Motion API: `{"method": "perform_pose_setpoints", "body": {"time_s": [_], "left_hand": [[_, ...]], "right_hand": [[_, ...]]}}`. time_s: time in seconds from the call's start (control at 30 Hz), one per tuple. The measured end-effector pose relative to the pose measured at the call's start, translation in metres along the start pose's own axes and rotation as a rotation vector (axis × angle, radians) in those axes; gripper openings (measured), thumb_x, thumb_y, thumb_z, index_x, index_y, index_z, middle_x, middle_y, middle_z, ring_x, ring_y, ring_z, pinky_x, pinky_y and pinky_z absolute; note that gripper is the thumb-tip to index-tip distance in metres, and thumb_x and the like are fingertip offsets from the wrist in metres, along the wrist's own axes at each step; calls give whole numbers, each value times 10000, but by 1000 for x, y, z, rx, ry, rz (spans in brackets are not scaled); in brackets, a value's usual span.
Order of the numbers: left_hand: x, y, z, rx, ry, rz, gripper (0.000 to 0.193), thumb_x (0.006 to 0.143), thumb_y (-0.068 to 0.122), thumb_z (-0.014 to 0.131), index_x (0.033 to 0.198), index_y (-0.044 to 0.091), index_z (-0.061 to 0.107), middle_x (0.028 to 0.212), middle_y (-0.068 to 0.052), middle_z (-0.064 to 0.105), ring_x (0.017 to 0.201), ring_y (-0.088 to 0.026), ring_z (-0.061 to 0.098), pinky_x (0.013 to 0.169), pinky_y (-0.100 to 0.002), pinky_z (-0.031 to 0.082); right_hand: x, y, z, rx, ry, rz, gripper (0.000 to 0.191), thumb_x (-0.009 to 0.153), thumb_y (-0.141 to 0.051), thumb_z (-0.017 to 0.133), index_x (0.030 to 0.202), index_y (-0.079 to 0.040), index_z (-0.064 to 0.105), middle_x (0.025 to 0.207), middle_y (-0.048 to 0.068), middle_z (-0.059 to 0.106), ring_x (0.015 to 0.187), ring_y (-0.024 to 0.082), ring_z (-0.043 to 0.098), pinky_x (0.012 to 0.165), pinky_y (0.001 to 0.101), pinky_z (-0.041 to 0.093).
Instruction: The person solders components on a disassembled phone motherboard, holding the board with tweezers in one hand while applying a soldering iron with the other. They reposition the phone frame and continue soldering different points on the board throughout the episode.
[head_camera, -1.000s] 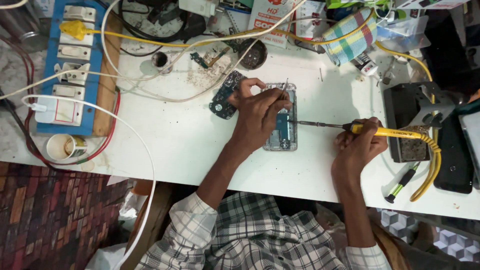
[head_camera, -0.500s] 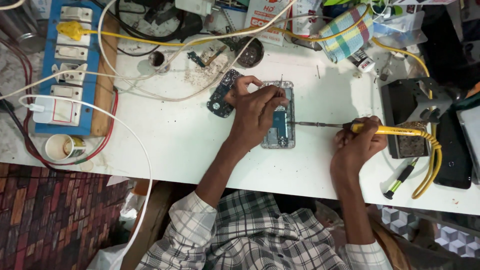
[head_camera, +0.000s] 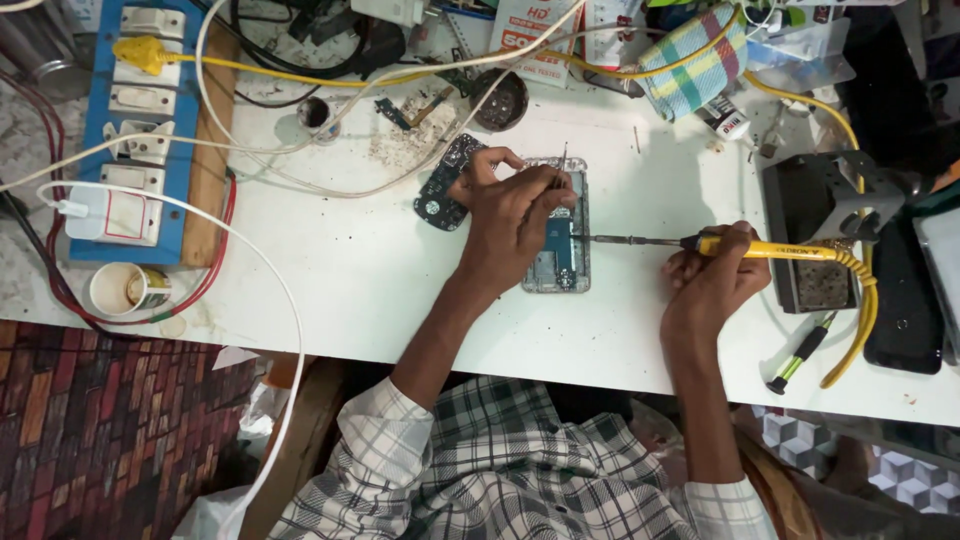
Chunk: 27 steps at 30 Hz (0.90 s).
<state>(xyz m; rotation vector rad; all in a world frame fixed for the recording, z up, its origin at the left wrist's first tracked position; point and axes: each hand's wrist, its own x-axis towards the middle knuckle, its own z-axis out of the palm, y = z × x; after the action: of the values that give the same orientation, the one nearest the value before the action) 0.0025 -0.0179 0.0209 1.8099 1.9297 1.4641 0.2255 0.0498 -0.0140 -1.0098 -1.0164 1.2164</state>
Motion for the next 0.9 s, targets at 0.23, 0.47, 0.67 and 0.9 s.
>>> {"method": "perform_pose_setpoints", "body": {"time_s": [0.23,0.47,0.67,0.9], "left_hand": [[0,-3,1,-52,-13,-2,219,1084,302,591,1004,160,737,1010,69,772,1118,-180,440,1044,-424,222],[1,1,1,0,23,5,179,1007,242,628,949,132,756,985,48,788,1097,-223,429,1009,-434,222],[1,-1,2,-36,7,16,191,1044,241,617,1006,113,755,1000,50,785,1060,-204,437,1025,-387,278],[1,-4,3,-58,-14,-2,220,1049,284,618,1010,115,752,1003,51,782,1028,-205,418,1003,-359,310]], "right_hand": [[0,1,-1,17,-19,-48,330,1160,-236,466,890,-47,482,695,41,465,505,121,399,480,293,398],[-1,-1,-5,5,-26,-42,325,1155,-238,467,895,-47,501,690,37,464,493,114,387,475,283,380],[-2,-3,-4,24,-10,-27,314,1144,-223,482,882,-49,493,702,40,477,506,118,402,469,278,370],[0,0,-4,28,37,-14,319,1108,-202,510,832,-45,486,657,35,455,466,123,384,454,283,376]]}}
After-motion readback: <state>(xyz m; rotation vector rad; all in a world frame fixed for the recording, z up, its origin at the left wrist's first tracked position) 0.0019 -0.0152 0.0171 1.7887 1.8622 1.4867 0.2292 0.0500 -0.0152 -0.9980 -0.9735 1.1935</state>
